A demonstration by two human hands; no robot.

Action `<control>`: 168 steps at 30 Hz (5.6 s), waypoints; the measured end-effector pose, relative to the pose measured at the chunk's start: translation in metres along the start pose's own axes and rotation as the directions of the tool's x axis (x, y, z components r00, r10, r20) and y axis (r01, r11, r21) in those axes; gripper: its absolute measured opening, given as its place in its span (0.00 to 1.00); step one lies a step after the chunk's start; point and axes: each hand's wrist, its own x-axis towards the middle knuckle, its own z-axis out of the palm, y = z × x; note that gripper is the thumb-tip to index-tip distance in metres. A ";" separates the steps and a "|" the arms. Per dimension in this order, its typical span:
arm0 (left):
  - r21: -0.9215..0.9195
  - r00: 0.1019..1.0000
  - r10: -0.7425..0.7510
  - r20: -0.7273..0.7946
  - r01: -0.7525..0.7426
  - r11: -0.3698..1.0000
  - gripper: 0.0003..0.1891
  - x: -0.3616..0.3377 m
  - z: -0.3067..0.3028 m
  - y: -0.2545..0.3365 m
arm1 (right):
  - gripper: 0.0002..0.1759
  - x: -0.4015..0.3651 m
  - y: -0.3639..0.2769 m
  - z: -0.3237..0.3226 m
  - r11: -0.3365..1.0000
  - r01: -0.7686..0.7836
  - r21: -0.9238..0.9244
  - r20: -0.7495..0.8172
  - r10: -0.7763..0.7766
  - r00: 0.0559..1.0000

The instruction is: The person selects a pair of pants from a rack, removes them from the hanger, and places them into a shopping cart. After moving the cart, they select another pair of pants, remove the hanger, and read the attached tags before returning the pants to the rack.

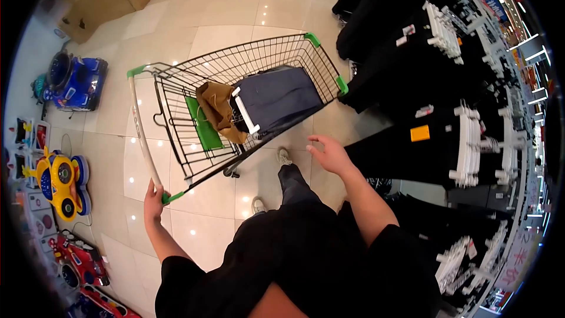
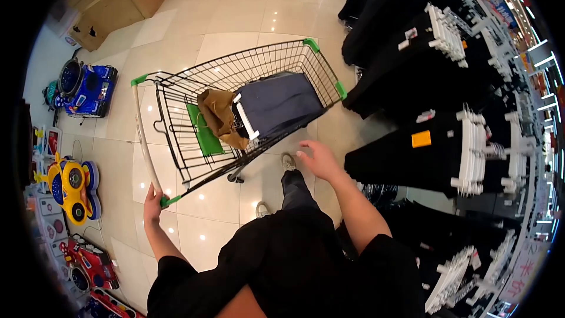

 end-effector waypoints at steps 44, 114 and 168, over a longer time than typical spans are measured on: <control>0.433 0.474 0.087 -0.876 0.697 0.572 0.25 0.003 0.116 0.070 | 0.34 0.387 0.294 0.034 0.687 -0.620 -0.379 -0.050 0.654 0.755; 0.555 0.751 -0.067 -0.656 0.541 0.632 0.22 0.003 0.091 0.106 | 0.21 0.230 0.121 0.061 0.983 -0.181 -0.024 0.169 0.182 0.969; 0.478 0.066 0.748 0.660 -0.805 -0.351 0.26 -0.232 0.292 0.063 | 0.16 -0.652 0.011 0.182 0.678 -0.326 0.659 -0.634 0.734 0.244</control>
